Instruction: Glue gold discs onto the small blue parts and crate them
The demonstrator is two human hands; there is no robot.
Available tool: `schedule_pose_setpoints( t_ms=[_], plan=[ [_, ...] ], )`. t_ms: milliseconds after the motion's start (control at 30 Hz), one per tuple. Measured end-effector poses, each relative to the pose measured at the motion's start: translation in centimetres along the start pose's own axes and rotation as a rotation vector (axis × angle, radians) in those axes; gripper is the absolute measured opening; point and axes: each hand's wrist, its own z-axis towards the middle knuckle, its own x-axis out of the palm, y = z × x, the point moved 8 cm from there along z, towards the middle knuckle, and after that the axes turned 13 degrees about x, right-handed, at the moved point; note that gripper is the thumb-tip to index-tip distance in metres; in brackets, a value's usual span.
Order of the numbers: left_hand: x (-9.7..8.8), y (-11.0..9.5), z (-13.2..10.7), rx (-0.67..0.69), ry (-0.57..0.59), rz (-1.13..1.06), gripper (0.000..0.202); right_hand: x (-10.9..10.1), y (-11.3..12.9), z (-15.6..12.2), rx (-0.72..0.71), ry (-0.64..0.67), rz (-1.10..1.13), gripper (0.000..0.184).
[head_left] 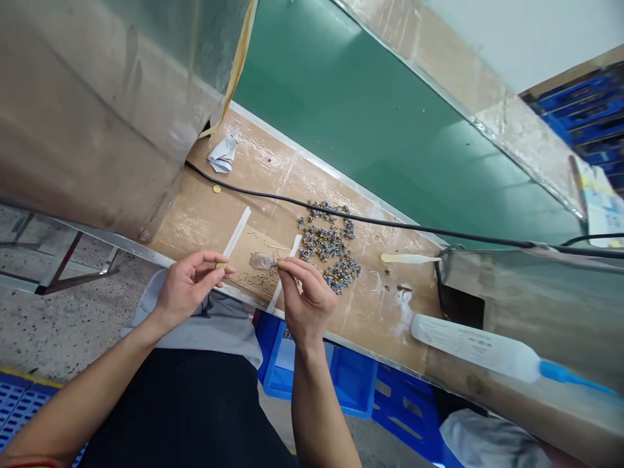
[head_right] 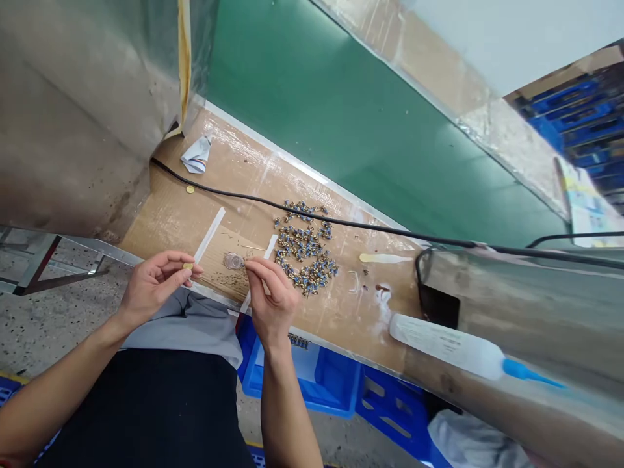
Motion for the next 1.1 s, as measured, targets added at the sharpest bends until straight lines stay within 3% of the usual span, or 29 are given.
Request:
schedule_pose_setpoints(
  t_ms=[633,1100],
  plan=[
    [0.1,-0.1,-0.1,-0.002,0.01,0.006,0.025,0.7,0.6,0.4,-0.04,0.018,-0.096,0.016],
    [0.0,-0.4,-0.2,-0.016,0.016,0.017,0.024,0.8,1.6,0.1,-0.161,0.01,-0.143,0.025]
  ],
)
